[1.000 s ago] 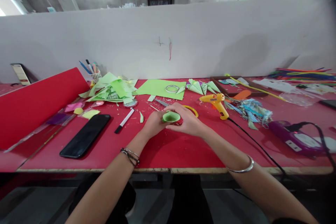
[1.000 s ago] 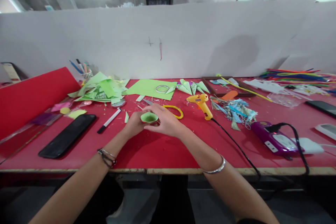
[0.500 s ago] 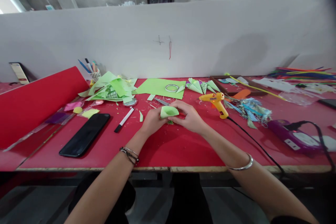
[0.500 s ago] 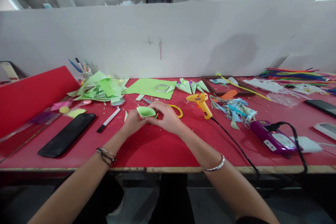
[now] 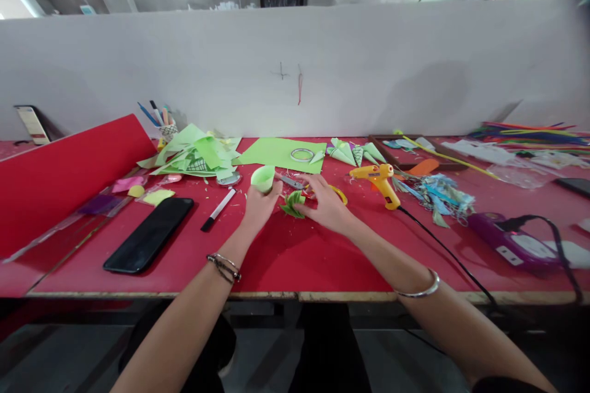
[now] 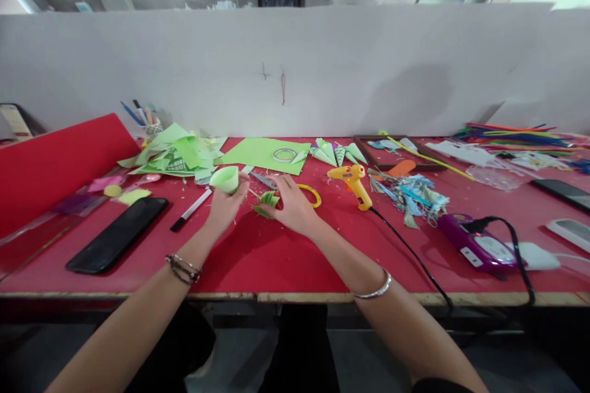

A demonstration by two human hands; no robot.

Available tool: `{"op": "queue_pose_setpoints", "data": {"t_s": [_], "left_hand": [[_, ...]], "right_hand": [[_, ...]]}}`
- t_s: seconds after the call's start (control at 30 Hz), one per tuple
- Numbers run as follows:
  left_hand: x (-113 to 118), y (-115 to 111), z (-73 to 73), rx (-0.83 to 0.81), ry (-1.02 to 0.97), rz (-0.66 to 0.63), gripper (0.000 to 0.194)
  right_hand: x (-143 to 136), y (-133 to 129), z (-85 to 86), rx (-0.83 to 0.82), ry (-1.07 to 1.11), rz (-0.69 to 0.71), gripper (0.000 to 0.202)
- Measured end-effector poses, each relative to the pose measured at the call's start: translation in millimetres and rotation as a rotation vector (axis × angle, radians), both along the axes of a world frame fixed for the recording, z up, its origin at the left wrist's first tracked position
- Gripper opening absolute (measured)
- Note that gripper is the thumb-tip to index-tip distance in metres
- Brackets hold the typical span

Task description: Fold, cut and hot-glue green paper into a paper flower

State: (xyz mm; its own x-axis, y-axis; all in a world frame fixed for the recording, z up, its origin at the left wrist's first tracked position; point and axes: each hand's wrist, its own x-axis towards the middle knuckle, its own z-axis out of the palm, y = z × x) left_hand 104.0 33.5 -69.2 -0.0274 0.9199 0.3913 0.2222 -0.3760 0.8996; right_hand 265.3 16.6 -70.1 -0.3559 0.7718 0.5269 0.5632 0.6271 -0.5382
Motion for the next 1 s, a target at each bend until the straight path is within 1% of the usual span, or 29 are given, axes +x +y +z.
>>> {"op": "queue_pose_setpoints", "data": {"t_s": [0.07,0.1,0.23,0.37,0.43,0.53,0.6,0.7,0.9,1.0], "left_hand": [[0.6,0.3,0.6,-0.003,-0.047,0.013,0.021],[1.2,0.2,0.8,-0.001,-0.052,0.022,0.021],[2.9,-0.9,0.9,0.008,-0.035,0.023,0.021],[2.4,-0.1,1.0,0.078,-0.055,0.032,0.020],[2.1,0.1,1.2,0.061,-0.057,0.054,0.020],[2.0,-0.7,1.8,-0.056,-0.034,0.103,0.022],[2.0,-1.4,2.4,-0.098,-0.009,0.108,0.023],[1.3,-2.0,3.4,-0.087,0.027,0.091,0.024],[-0.7,-1.1,3.9,-0.100,0.068,0.107,0.025],[-0.5,0.5,1.1,-0.116,0.073,0.086,0.026]], "right_hand": [[-0.8,1.4,-4.2,-0.003,-0.147,0.004,0.059],[-1.5,2.0,-6.2,-0.006,-0.215,0.011,0.059],[-5.4,4.5,-11.9,0.008,-0.407,0.035,0.044],[-7.2,6.3,-11.7,0.024,-0.447,0.023,0.035],[-6.7,6.6,-10.4,0.027,-0.430,0.021,0.032],[-5.0,7.1,-9.5,0.011,-0.359,0.017,0.029],[-4.0,7.7,-10.0,-0.002,-0.295,0.002,0.030],[-3.9,8.0,-11.0,-0.009,-0.197,-0.006,0.033],[-4.8,6.7,-8.9,-0.009,-0.062,-0.010,0.040],[-2.5,9.4,-8.1,-0.020,0.086,-0.056,0.039]]}}
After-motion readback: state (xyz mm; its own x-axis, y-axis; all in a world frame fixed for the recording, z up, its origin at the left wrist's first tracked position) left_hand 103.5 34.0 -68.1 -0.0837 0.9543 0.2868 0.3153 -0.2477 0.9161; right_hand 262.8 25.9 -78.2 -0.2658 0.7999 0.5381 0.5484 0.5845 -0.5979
